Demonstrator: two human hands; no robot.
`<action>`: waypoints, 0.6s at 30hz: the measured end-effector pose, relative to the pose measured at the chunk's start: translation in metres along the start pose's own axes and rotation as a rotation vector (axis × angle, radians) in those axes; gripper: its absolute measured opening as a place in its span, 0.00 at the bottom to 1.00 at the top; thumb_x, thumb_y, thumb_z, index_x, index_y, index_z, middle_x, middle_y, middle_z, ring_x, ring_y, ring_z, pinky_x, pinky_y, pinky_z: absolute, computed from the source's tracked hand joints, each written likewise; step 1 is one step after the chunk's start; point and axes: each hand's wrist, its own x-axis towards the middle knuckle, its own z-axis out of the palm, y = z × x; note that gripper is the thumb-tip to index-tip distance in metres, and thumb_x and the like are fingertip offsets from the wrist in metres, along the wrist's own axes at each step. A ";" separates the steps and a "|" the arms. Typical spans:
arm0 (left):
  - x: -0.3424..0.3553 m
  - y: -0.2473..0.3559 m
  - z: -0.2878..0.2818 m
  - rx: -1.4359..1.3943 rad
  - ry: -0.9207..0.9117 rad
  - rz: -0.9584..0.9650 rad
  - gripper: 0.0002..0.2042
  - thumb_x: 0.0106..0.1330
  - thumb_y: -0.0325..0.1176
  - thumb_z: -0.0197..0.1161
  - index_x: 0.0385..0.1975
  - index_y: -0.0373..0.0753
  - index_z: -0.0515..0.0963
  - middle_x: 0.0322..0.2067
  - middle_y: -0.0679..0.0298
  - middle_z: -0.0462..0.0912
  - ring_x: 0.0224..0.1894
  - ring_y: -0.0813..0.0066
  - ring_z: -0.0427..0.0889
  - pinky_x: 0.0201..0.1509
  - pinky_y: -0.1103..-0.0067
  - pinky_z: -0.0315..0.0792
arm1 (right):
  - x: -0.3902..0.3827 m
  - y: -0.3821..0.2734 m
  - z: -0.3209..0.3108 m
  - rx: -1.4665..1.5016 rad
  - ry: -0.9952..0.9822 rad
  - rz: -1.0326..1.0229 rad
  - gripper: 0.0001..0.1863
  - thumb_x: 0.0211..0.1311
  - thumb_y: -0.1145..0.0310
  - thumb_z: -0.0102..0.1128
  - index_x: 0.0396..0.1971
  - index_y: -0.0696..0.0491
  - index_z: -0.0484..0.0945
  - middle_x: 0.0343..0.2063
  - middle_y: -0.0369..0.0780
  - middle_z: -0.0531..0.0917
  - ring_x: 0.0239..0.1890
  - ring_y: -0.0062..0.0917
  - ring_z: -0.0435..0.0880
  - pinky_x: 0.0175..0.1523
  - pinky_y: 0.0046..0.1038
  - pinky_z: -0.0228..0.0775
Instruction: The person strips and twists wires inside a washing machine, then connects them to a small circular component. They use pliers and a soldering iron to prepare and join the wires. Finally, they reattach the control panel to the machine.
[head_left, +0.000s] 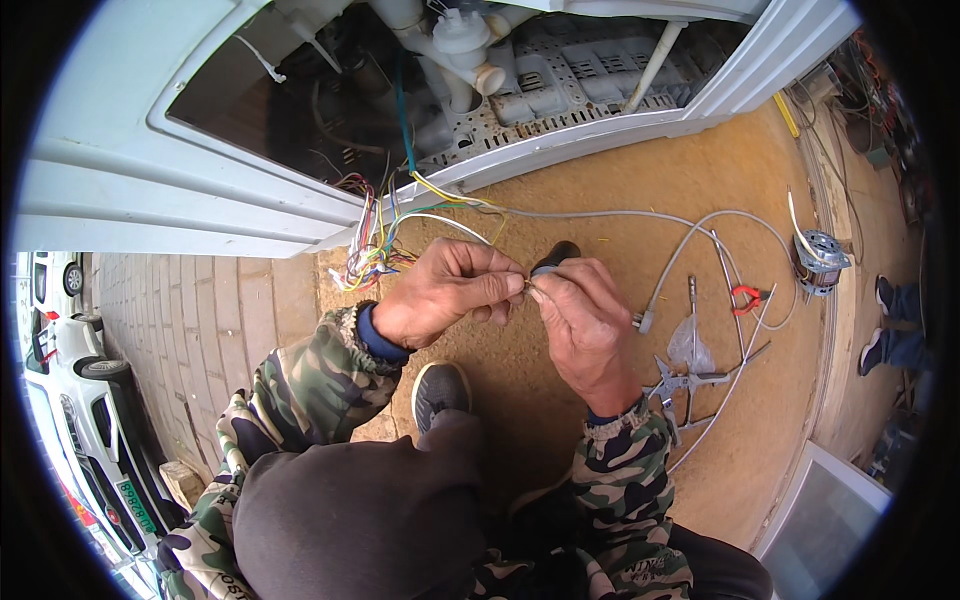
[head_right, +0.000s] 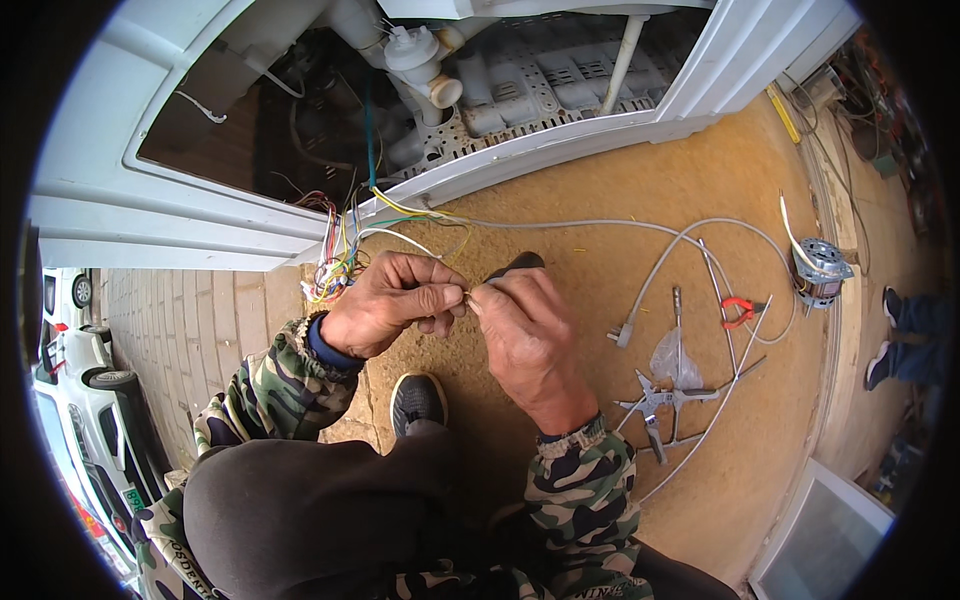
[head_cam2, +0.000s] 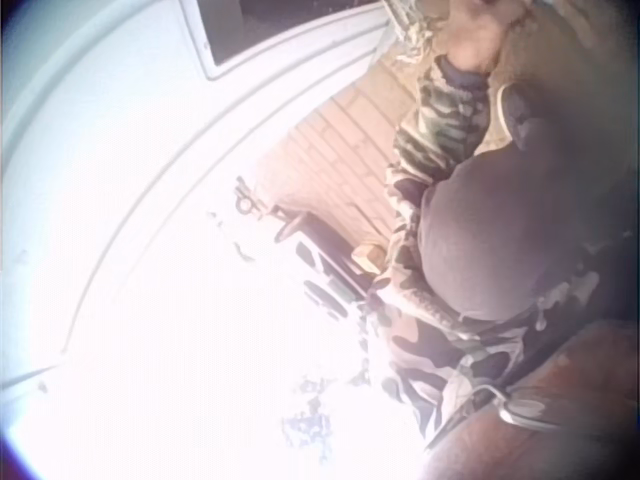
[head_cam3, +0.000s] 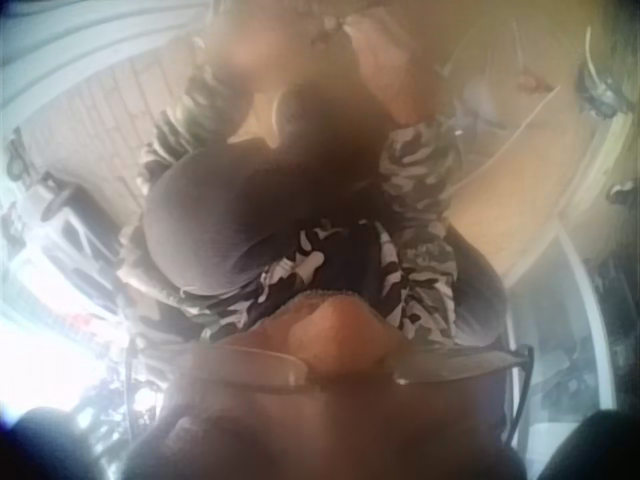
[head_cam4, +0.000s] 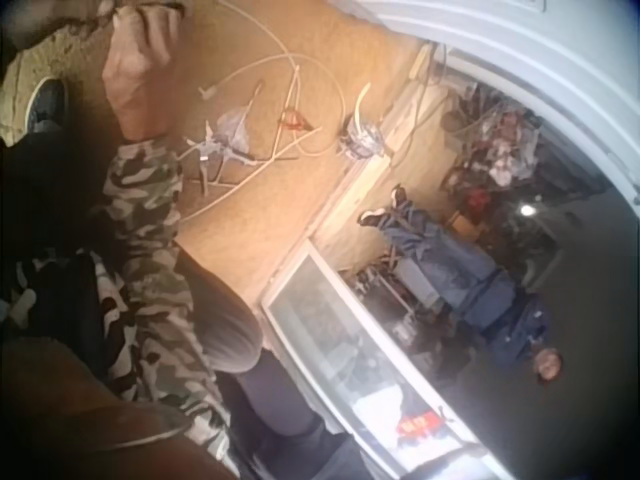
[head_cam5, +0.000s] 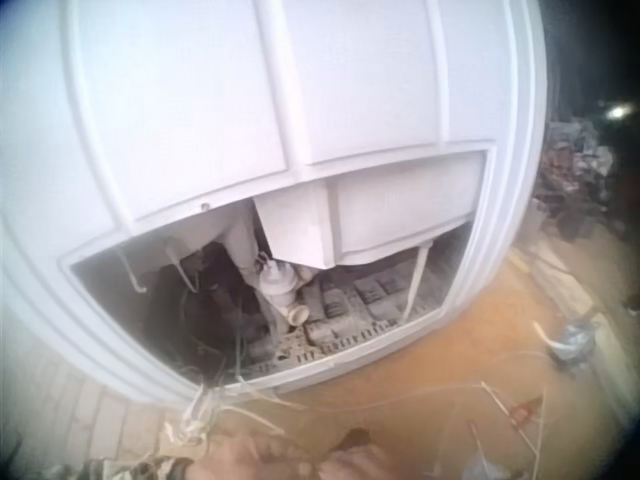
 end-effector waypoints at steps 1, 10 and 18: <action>0.001 -0.002 0.000 -0.066 0.011 -0.020 0.08 0.67 0.30 0.65 0.39 0.31 0.82 0.30 0.65 0.84 0.28 0.82 0.80 0.31 0.85 0.72 | 0.001 -0.001 -0.001 -0.019 -0.001 -0.021 0.08 0.54 0.82 0.63 0.35 0.61 0.80 0.29 0.43 0.79 0.35 0.38 0.79 0.39 0.35 0.74; 0.003 -0.021 0.004 0.781 0.150 0.816 0.05 0.57 0.25 0.70 0.32 0.34 0.81 0.27 0.63 0.82 0.28 0.77 0.81 0.30 0.81 0.72 | -0.004 -0.008 -0.002 0.681 -0.188 0.772 0.05 0.63 0.72 0.60 0.31 0.59 0.79 0.24 0.35 0.79 0.28 0.19 0.76 0.34 0.24 0.69; -0.002 -0.022 0.005 0.080 0.164 0.314 0.02 0.65 0.24 0.64 0.33 0.32 0.80 0.26 0.68 0.80 0.25 0.84 0.75 0.29 0.85 0.69 | -0.002 -0.017 0.006 0.722 -0.047 0.764 0.05 0.59 0.75 0.65 0.32 0.57 0.76 0.23 0.34 0.79 0.24 0.17 0.75 0.31 0.22 0.68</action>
